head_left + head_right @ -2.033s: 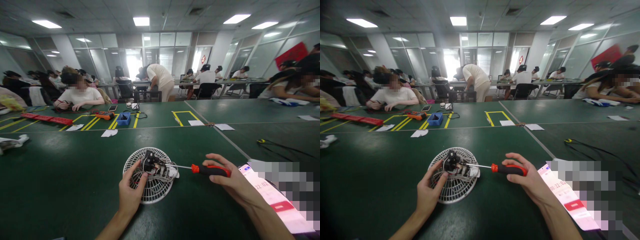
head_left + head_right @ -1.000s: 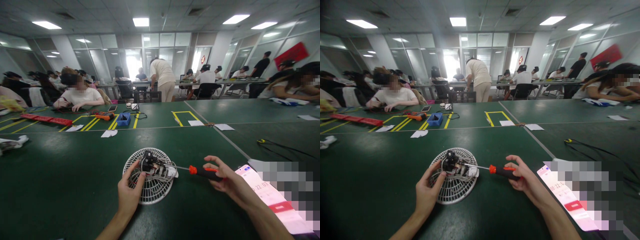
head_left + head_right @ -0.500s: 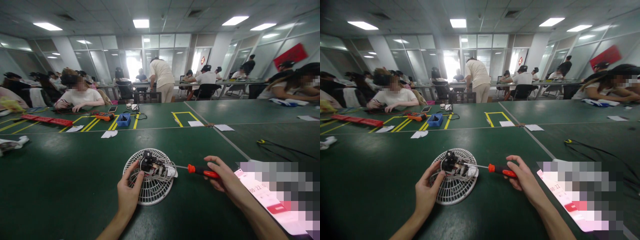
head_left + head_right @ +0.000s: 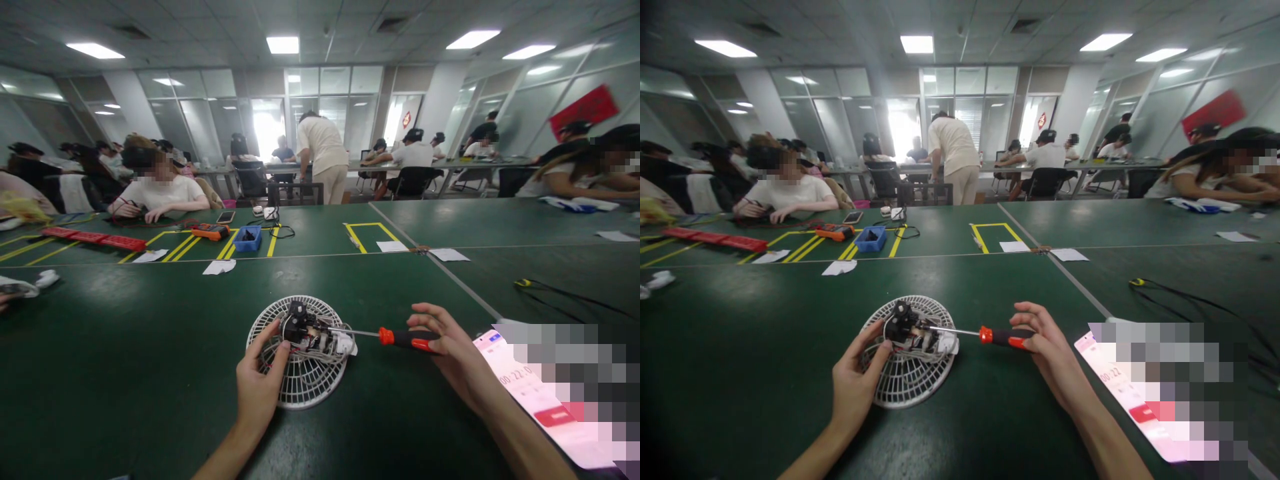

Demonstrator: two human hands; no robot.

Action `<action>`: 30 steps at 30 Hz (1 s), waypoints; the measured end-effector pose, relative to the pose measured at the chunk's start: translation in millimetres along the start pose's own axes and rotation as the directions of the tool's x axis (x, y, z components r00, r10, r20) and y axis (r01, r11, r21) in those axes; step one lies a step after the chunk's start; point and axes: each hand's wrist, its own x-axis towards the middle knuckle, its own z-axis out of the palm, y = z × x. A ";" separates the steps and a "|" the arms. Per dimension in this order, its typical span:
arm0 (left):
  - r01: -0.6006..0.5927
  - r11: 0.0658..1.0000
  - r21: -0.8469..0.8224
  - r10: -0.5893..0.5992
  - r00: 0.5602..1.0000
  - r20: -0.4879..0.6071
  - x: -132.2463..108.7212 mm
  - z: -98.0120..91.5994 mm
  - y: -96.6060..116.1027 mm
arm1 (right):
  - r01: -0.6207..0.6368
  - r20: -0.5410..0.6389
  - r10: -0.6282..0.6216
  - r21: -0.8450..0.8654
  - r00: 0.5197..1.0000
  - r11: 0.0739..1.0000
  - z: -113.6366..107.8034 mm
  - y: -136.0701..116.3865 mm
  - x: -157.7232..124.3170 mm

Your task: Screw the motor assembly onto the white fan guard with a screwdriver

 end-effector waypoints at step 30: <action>-0.007 1.000 0.012 0.007 1.000 -0.002 0.7 -0.3 1.6 | 0.229 0.077 -0.222 -0.107 0.972 0.967 -3.4 12.1 4.4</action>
